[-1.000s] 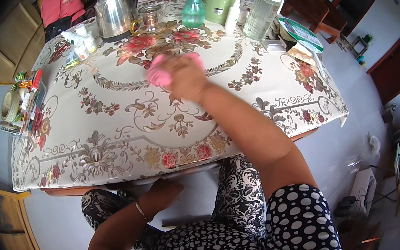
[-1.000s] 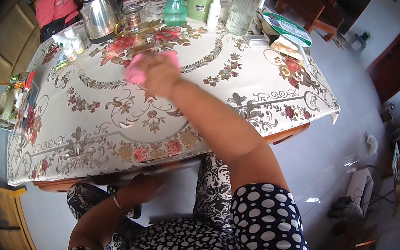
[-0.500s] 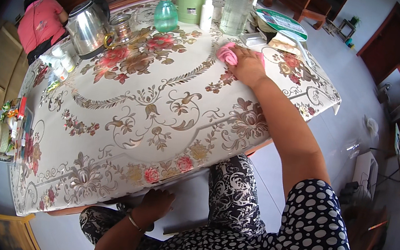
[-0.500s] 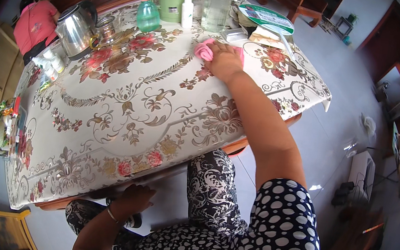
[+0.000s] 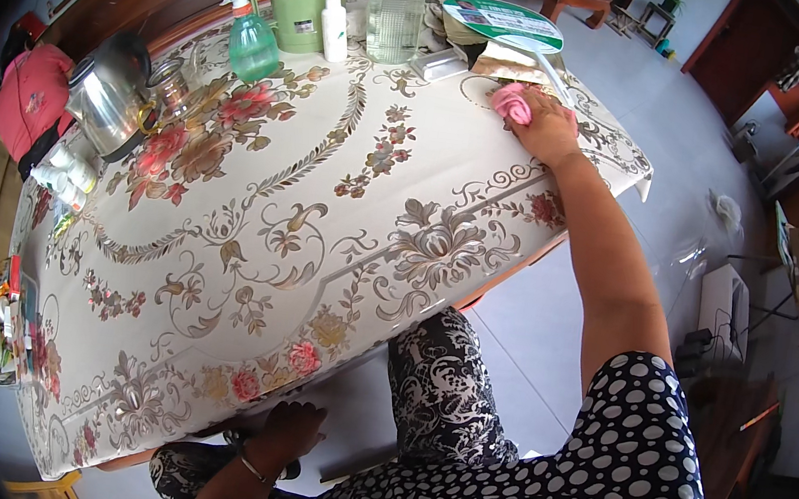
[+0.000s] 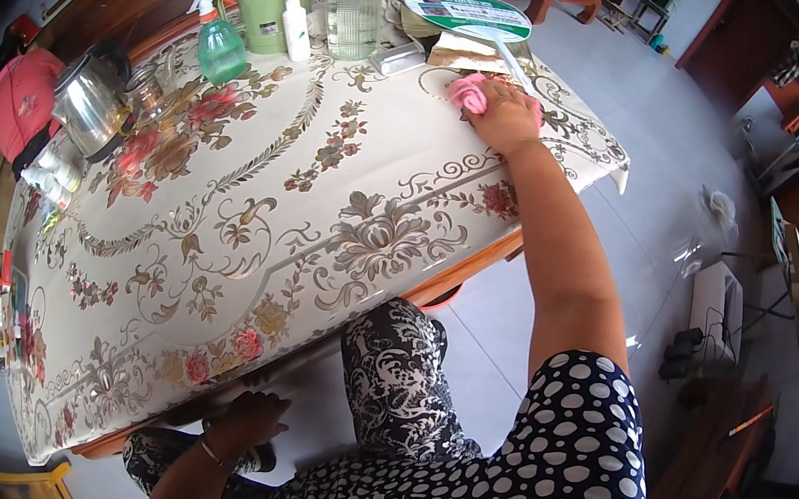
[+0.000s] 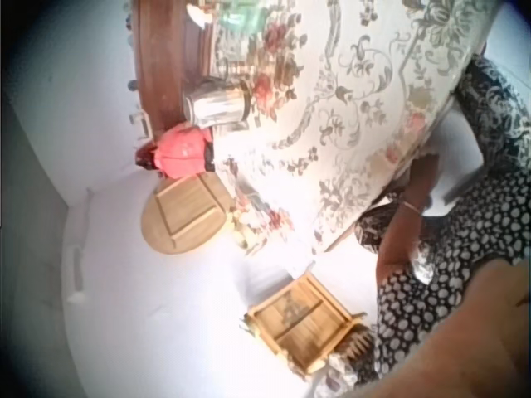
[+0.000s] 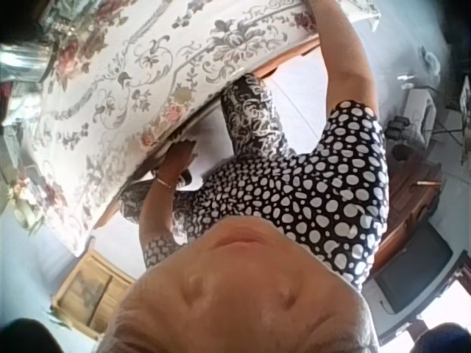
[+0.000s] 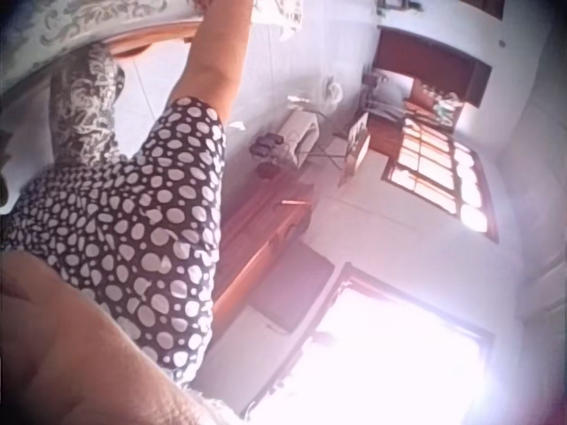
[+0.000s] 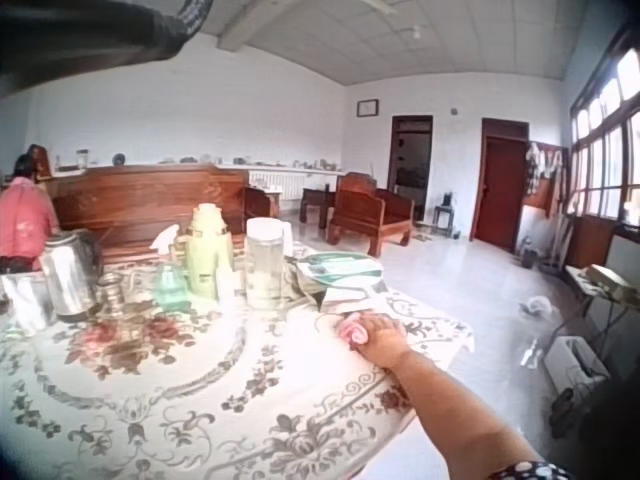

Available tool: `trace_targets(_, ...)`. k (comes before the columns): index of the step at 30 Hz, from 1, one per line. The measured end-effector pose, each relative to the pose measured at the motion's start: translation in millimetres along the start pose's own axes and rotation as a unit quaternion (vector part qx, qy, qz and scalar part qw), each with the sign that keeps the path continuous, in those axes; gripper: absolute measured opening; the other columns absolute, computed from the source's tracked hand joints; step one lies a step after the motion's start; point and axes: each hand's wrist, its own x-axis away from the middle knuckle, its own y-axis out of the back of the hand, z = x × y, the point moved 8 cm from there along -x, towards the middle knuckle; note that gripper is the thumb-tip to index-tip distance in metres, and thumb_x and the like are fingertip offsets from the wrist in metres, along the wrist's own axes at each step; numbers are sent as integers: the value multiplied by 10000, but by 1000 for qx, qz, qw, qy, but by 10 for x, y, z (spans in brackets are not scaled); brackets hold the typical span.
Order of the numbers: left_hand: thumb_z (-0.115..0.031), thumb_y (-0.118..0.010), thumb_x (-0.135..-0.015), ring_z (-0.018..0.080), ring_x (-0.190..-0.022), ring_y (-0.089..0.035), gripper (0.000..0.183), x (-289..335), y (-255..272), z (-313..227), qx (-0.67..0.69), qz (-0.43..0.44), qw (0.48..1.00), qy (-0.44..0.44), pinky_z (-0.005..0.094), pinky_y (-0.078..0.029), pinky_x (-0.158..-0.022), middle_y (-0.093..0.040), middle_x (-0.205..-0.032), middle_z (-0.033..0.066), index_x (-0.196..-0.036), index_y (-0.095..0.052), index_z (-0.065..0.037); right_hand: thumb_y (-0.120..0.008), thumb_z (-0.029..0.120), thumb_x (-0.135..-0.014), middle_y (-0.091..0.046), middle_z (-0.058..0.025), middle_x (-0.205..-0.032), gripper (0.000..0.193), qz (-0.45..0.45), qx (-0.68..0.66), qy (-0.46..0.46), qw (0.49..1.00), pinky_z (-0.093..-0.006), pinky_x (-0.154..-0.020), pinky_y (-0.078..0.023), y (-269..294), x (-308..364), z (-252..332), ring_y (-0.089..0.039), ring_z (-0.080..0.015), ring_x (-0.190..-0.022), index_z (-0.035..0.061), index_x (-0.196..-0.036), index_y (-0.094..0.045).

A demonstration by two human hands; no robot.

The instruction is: The person sits on the floor and wipes a floral-patterned tablecloth with a pink cloth. They move the cloth in circular and back-and-forth motions across the surface, working around various items placed on the table.

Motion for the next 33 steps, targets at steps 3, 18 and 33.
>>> trace_targets(3, -313, -711, -759, 281, -777, -631, 340, 3, 15, -36, 3, 5, 1000, -3, 423, -487, -665, -623, -828, 105, -965, -589, -72, -535, 468, -836, -498, -81, -1334, 549, 71, 0, -74, 995, -433, -1048, -272, 5, -2, -378, -408, -256, -1280, 219, -1321, -475)
trace_targets(18, -315, -708, -761, 270, -761, -626, 390, -95, -55, -17, 0, 2, 1000, -12, 415, -486, -666, -628, -801, 93, -1053, -591, -84, -429, 548, -850, -463, -39, -1389, 619, 50, 125, -327, 935, -447, -1042, -315, 164, 189, -1961, -422, -278, -1276, 196, -1360, -447)
trace_targets(33, -296, -706, -758, 285, -805, -633, 322, 23, -154, -64, -16, 2, 1000, -5, 418, -495, -690, -631, -842, 107, -950, -588, -66, -645, 264, -806, -572, -165, -1225, 516, -145, -40, -5, 989, -427, -1002, -373, 429, 1158, -1078, -506, -358, -1132, -2, -1235, -536)
